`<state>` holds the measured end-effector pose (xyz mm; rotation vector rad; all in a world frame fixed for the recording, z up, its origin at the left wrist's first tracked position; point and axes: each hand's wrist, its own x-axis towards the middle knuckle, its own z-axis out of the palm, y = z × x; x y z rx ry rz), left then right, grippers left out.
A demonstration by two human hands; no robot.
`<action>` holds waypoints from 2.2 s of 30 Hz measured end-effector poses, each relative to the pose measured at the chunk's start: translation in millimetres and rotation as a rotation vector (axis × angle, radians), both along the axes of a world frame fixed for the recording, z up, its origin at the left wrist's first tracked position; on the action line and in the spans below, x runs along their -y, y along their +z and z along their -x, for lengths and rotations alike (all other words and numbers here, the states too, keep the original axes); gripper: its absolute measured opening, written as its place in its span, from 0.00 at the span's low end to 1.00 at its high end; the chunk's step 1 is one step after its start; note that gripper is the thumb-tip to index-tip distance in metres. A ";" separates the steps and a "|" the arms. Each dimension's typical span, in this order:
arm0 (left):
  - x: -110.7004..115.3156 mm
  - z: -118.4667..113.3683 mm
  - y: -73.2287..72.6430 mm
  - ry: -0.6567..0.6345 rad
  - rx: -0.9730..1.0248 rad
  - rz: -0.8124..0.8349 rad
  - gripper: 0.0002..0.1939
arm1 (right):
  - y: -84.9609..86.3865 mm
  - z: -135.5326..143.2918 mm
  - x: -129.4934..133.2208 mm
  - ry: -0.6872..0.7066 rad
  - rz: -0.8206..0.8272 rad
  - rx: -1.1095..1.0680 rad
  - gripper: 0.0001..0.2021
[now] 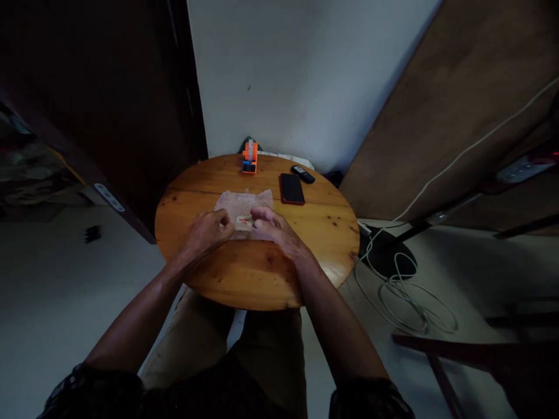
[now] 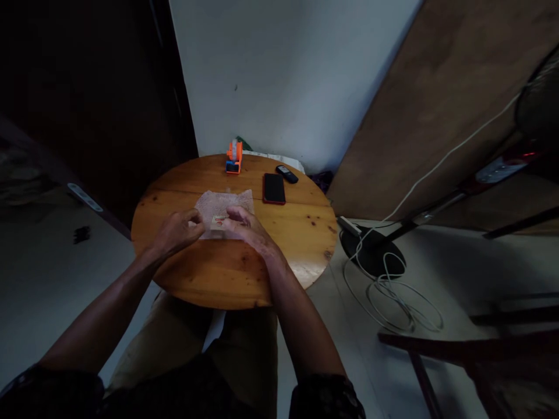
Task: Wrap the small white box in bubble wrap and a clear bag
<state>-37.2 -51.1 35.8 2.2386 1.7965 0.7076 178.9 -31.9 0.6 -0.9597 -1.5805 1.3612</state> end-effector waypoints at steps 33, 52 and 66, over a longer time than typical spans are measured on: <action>-35.7 -7.9 -34.3 -0.203 0.712 0.224 0.14 | -16.8 9.1 -9.6 -0.228 -0.098 0.188 0.09; -34.6 -10.2 -38.9 -0.194 0.673 0.179 0.09 | -8.3 7.1 -2.8 -0.217 0.017 0.137 0.11; -38.2 -9.9 -35.6 -0.155 0.565 0.196 0.09 | -5.1 -14.7 -14.3 -0.290 -0.036 0.299 0.12</action>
